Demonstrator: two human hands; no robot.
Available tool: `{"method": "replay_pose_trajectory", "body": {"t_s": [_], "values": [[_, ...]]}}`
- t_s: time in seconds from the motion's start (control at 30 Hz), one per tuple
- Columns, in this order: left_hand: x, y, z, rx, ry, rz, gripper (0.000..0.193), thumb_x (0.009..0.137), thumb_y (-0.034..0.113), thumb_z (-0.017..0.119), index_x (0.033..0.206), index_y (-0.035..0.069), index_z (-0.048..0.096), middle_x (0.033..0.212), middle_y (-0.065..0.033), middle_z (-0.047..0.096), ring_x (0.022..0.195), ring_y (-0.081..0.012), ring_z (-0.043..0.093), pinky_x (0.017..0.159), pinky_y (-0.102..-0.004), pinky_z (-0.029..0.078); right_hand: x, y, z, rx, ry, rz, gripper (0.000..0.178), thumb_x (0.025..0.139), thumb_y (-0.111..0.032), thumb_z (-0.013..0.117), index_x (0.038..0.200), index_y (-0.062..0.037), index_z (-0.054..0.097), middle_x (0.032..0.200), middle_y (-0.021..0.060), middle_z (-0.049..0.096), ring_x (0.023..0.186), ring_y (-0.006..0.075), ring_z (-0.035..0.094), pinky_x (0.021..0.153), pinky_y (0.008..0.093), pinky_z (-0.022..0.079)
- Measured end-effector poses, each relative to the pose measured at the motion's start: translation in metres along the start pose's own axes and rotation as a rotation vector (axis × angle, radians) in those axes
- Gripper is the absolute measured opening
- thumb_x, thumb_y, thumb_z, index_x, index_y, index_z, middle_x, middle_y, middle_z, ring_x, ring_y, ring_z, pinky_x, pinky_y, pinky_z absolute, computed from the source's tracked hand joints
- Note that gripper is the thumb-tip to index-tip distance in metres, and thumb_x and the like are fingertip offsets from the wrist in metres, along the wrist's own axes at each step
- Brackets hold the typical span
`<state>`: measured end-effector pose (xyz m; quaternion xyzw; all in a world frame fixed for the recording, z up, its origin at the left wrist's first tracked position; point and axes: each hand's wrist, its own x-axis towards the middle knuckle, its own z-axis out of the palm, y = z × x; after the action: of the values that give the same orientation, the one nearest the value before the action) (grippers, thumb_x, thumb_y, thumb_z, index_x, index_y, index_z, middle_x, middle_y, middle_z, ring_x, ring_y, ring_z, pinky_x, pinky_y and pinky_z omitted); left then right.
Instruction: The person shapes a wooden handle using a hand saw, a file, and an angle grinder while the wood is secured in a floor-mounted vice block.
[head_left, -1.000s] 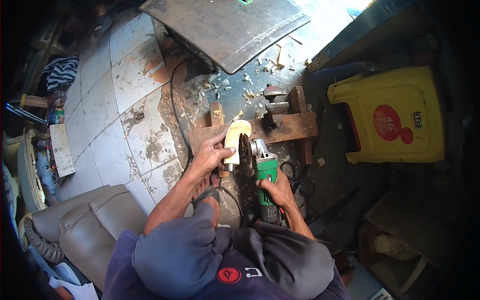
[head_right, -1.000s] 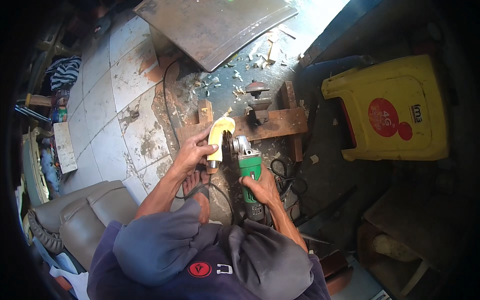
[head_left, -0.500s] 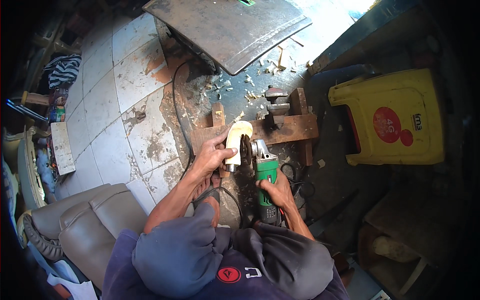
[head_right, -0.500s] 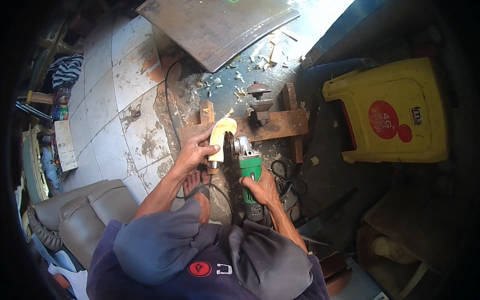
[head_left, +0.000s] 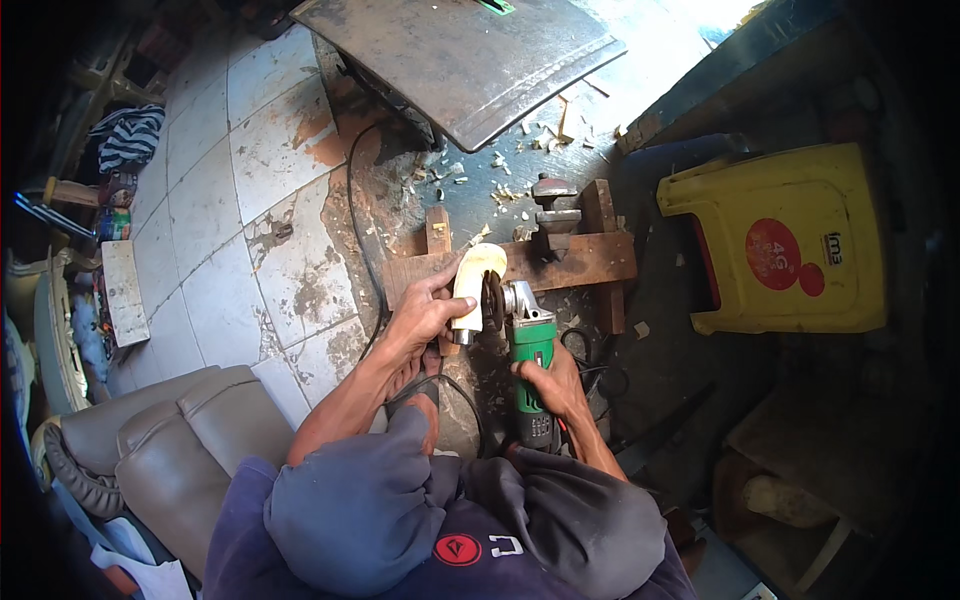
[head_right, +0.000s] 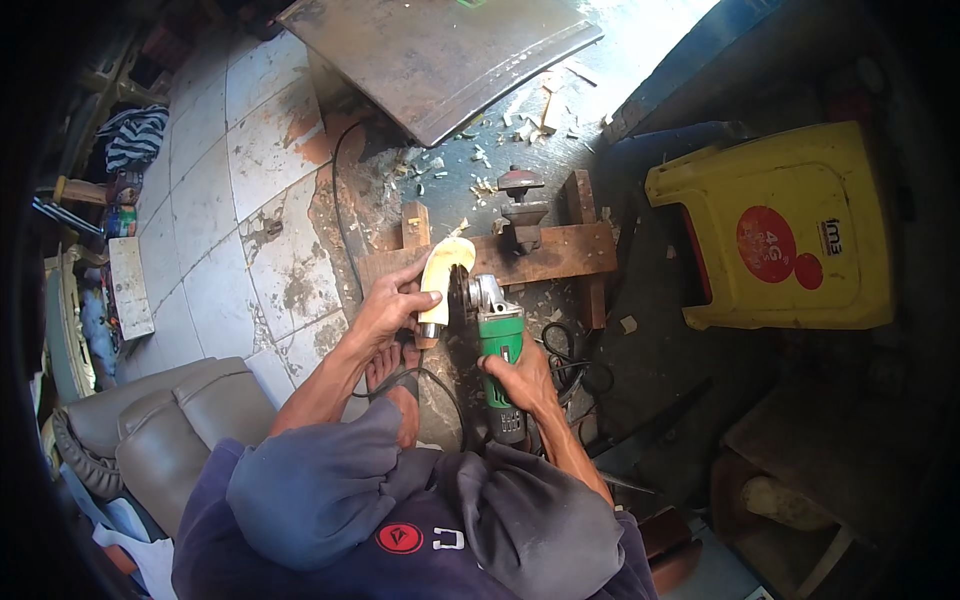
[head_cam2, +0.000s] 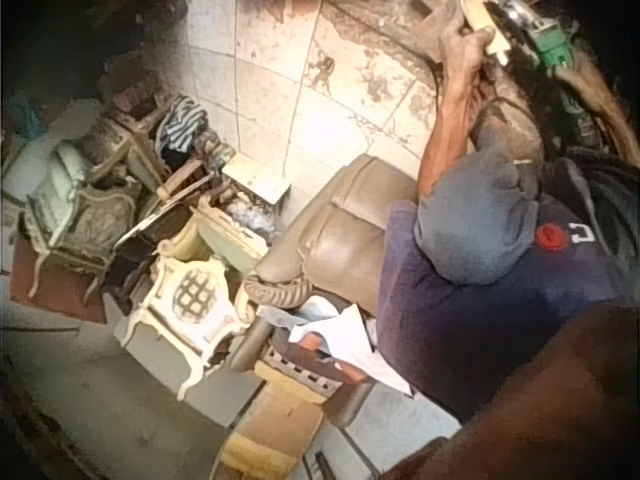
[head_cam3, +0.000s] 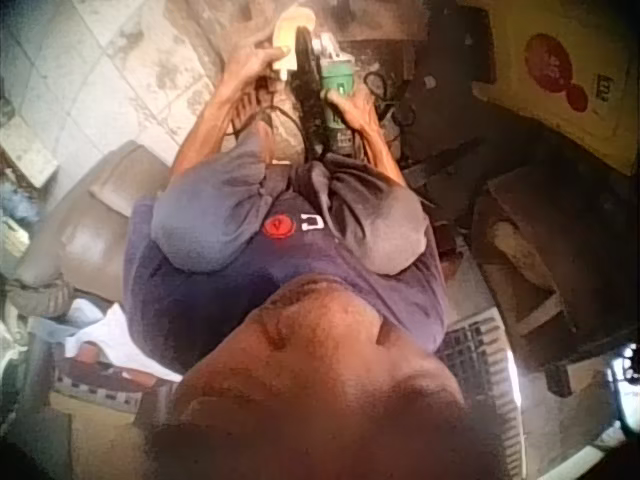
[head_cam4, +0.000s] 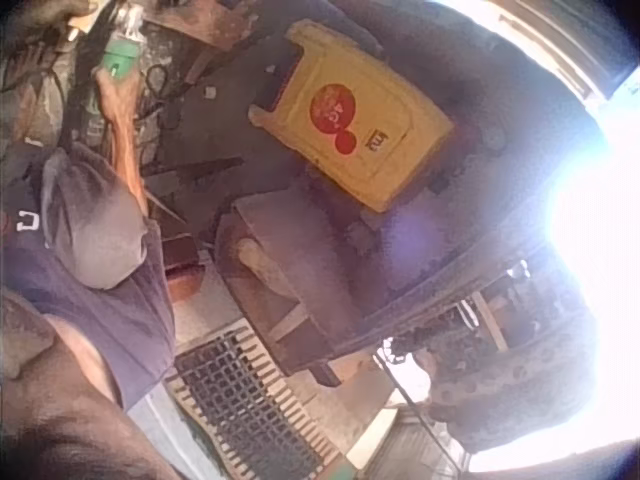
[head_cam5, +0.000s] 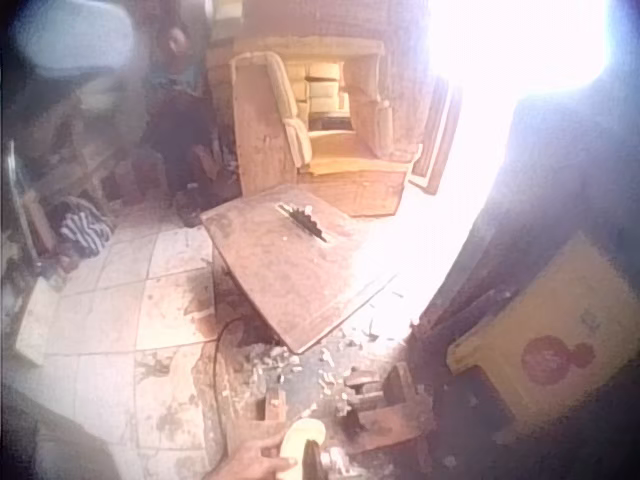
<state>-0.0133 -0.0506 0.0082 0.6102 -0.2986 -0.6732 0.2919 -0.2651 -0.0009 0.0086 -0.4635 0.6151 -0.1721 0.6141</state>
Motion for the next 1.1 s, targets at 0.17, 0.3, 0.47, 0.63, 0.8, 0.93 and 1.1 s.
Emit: {"method": "replay_pose_trajectory", "body": {"t_s": [0.17,0.3,0.47,0.63,0.8,0.93,1.1], "values": [[-0.0008,0.0027,-0.0007,0.033,-0.001,0.005,0.074,0.087,0.005,0.072,0.156,0.007,0.045,0.073,0.0024,0.055,0.061,-0.0077,0.058,0.051,-0.0219,0.048,0.0007,0.0019,0.0005,-0.001,0.002,0.001,0.058,0.075,-0.024,0.076,0.124,0.0005,0.059,0.098,0.0129,0.069,0.088,0.0231,0.066,0.083,0.0367,0.053],[0.0012,-0.0016,-0.0019,0.019,-0.003,0.012,0.074,0.087,0.004,0.072,0.156,0.007,0.045,0.073,0.0021,0.055,0.062,-0.0080,0.060,0.051,-0.0232,0.050,0.0008,0.0010,0.0013,0.001,0.005,0.008,0.059,0.075,-0.025,0.076,0.125,0.0006,0.059,0.099,0.0130,0.069,0.088,0.0233,0.066,0.083,0.0368,0.053],[0.0015,-0.0012,-0.0025,0.009,-0.015,0.008,0.074,0.087,0.004,0.072,0.156,0.007,0.045,0.075,0.0013,0.057,0.063,-0.0084,0.061,0.051,-0.0232,0.051,0.0011,0.0029,0.0005,-0.012,0.003,0.000,0.060,0.075,-0.025,0.076,0.126,0.0002,0.059,0.101,0.0133,0.069,0.089,0.0237,0.066,0.083,0.0371,0.053],[0.0035,-0.0045,-0.0028,-0.018,-0.015,0.012,0.074,0.087,0.003,0.071,0.156,0.007,0.045,0.077,0.0001,0.060,0.064,-0.0084,0.062,0.051,-0.0227,0.051,0.0014,0.0024,0.0009,-0.012,-0.001,0.003,0.059,0.075,-0.025,0.076,0.126,-0.0002,0.059,0.100,0.0132,0.069,0.089,0.0239,0.066,0.083,0.0373,0.053],[0.0027,-0.0030,-0.0030,0.006,-0.014,0.015,0.073,0.087,0.003,0.071,0.156,0.008,0.046,0.078,0.0002,0.059,0.064,-0.0084,0.062,0.051,-0.0226,0.051,0.0003,-0.0008,0.0007,-0.015,0.003,0.009,0.059,0.075,-0.025,0.076,0.126,-0.0004,0.059,0.100,0.0130,0.069,0.088,0.0238,0.066,0.083,0.0372,0.053],[0.0015,-0.0001,-0.0021,0.020,-0.013,0.009,0.073,0.087,0.004,0.072,0.155,0.009,0.046,0.077,0.0013,0.057,0.063,-0.0080,0.060,0.052,-0.0232,0.051,0.0009,0.0014,0.0010,-0.017,0.008,0.000,0.059,0.075,-0.024,0.076,0.126,-0.0007,0.059,0.100,0.0131,0.069,0.088,0.0237,0.066,0.083,0.0372,0.053],[-0.0009,0.0027,-0.0005,0.002,-0.008,0.003,0.074,0.086,0.005,0.072,0.155,0.010,0.047,0.076,0.0027,0.055,0.064,-0.0070,0.057,0.054,-0.0226,0.048,0.0013,0.0026,0.0008,-0.020,0.003,-0.011,0.059,0.075,-0.024,0.075,0.127,-0.0007,0.058,0.100,0.0131,0.069,0.088,0.0238,0.066,0.083,0.0375,0.053]]}}
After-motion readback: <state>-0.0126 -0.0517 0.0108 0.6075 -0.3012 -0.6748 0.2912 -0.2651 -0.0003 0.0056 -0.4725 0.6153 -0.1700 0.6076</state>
